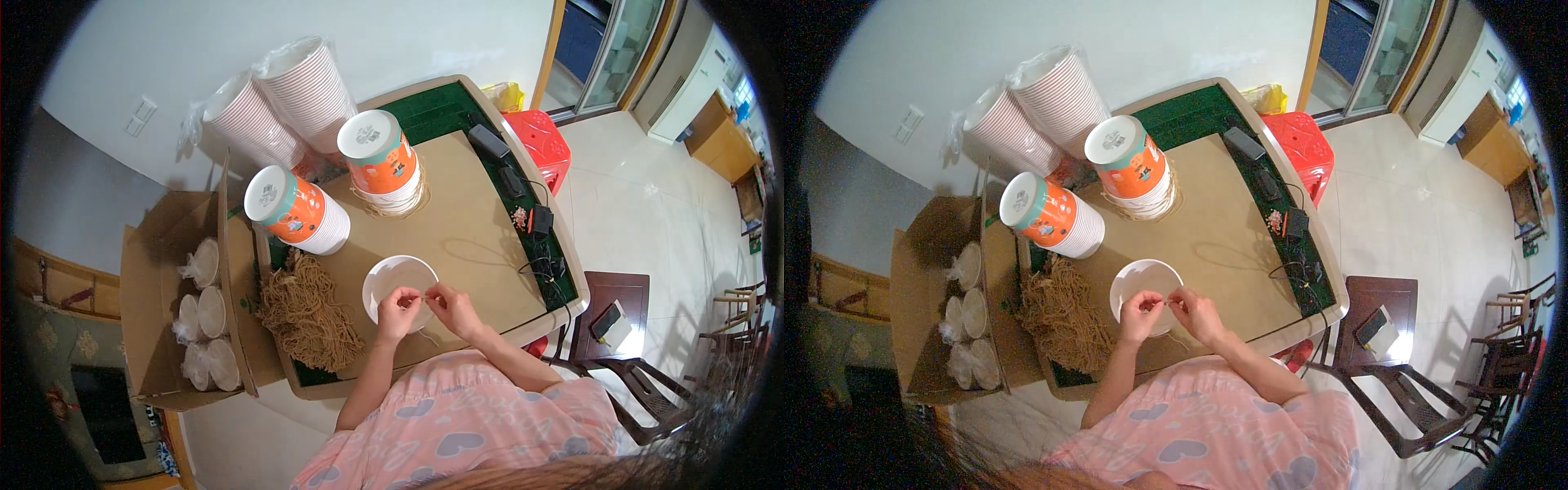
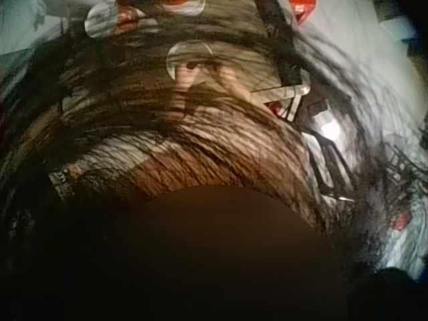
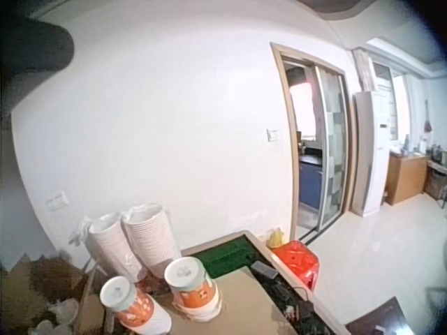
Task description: Manually filling paper bowls with decorative shredded material and stacking them for packaging.
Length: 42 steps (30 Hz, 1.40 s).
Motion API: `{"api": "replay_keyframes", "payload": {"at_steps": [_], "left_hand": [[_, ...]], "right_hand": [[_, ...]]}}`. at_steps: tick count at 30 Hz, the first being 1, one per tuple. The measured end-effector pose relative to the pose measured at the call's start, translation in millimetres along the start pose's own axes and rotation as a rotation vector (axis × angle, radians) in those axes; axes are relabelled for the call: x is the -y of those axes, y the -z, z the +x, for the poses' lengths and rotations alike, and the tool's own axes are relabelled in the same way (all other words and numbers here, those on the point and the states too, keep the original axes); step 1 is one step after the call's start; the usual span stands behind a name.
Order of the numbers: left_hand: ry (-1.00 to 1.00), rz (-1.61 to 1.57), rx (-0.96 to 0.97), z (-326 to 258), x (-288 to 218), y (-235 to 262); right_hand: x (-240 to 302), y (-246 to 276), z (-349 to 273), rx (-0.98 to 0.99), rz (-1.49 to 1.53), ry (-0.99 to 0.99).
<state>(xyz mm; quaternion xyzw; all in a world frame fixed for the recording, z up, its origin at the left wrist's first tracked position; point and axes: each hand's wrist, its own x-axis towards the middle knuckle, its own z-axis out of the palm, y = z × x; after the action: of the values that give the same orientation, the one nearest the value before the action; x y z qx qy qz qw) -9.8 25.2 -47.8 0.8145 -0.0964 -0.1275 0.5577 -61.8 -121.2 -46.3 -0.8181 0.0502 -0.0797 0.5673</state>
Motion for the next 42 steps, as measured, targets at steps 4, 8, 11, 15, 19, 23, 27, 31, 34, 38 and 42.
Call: {"api": "replay_keyframes", "payload": {"at_steps": [4, 8, 11, 15, 19, 23, 27, 31, 34, 38, 42], "left_hand": [[0.023, -0.111, 0.026, 1, -2, -1], [0.068, -0.279, 0.096, 1, 3, 3], [0.142, -0.351, 0.14, 1, 3, 2], [0.272, -0.382, 0.152, 0, -7, 4], [0.271, -0.366, 0.117, 0, -3, 0], [0.078, -0.216, 0.036, 3, 18, -8], [-0.37, 0.314, -0.194, 0, -8, -15], [-0.45, 0.406, -0.331, 0, -8, -21], [-0.367, 0.297, -0.307, -1, -11, -19], [-0.277, 0.209, -0.175, -6, -26, -14], [-0.025, 0.142, -0.005, -13, -25, -4]], "right_hand": [[-1, 1, 0, 0.04, 0.072, -0.076], [-2, 2, 0, 0.039, 0.166, -0.147], [-8, -2, 0, 0.012, 0.211, -0.133], [-10, -2, 0, 0.018, 0.197, -0.117], [-9, -3, -1, 0.005, 0.186, -0.086], [-9, -4, -2, 0.038, 0.13, -0.108], [-12, -5, -1, -0.045, 0.079, -0.034], [-12, -9, -1, -0.089, 0.02, 0.034], [-7, 0, 0, 0.047, 0.003, -0.115], [-8, -3, 1, 0.037, 0.214, -0.118], [4, 15, 1, -0.042, 0.056, 0.043]]}}
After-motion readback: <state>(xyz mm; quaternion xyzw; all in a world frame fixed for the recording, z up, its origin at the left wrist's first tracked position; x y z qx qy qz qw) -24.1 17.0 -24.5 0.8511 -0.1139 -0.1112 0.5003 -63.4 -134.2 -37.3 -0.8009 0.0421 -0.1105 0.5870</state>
